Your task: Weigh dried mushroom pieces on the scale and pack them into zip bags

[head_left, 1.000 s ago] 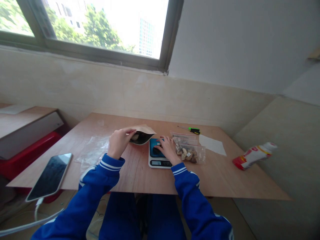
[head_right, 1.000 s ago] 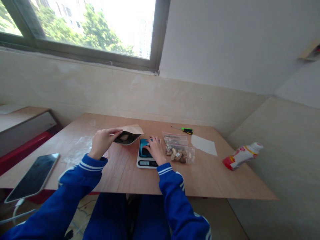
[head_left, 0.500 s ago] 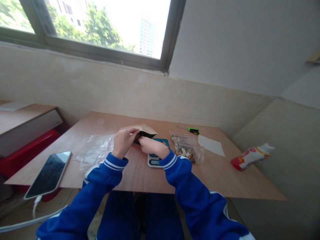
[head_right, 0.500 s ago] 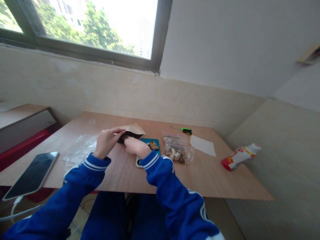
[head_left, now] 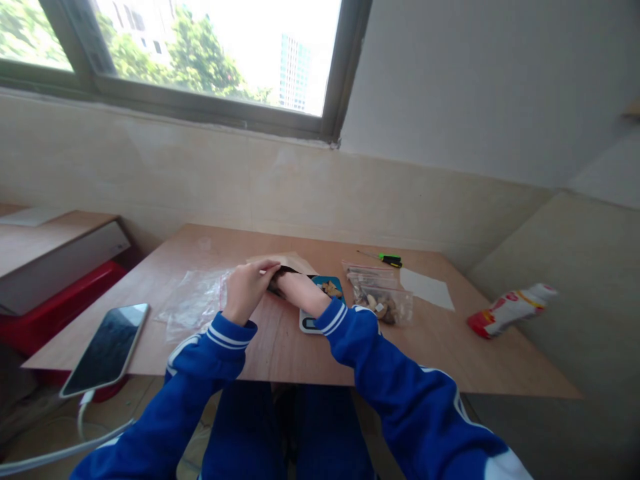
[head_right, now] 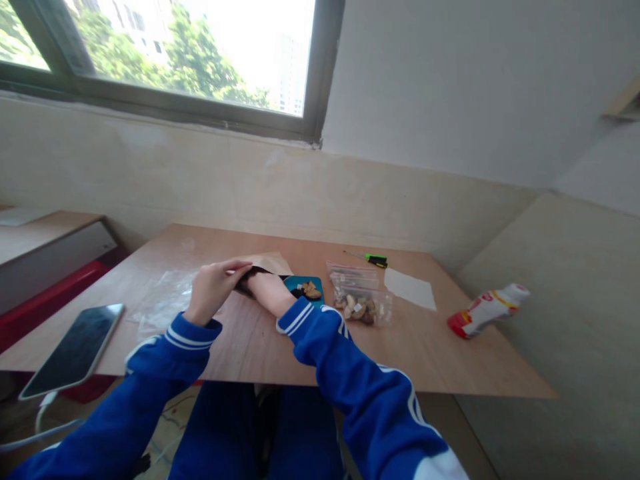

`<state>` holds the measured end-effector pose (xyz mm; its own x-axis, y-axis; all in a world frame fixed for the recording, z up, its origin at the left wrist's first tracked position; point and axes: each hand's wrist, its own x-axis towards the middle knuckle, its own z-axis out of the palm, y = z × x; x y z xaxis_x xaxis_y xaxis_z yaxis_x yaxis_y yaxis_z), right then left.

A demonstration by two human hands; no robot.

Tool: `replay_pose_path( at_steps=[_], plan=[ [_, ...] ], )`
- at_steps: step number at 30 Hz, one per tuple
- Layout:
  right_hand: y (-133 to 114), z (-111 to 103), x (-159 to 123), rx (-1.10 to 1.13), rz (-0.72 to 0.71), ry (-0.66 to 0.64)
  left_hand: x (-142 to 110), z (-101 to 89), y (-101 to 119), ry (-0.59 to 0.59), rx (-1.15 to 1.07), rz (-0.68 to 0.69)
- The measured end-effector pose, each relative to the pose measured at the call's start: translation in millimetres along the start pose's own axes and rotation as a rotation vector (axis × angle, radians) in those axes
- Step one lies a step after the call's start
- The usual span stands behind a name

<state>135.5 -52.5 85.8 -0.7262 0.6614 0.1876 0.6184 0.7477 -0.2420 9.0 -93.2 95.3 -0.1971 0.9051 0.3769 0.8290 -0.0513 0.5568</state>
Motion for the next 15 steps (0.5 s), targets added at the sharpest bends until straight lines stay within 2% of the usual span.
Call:
replay_pose_path(
  at_steps=[4,7,10,12,15],
  plan=[
    [-7,-32,-31,-0.075,0.026,-0.063,4,1.7,1,-0.001,-0.022,-0.004],
    [1,-63,-58,0.145,-0.024,0.0,7,2.1,-2,0.02,-0.029,-0.002],
    [24,-86,-83,0.363,0.032,0.071,8,2.3,-5,0.065,-0.003,-0.019],
    [46,-91,-95,0.456,0.112,0.094,8,2.7,-7,0.087,0.002,-0.031],
    [79,-79,-98,0.469,0.234,0.135,8,3.6,-7,0.09,-0.009,-0.024]
  ],
)
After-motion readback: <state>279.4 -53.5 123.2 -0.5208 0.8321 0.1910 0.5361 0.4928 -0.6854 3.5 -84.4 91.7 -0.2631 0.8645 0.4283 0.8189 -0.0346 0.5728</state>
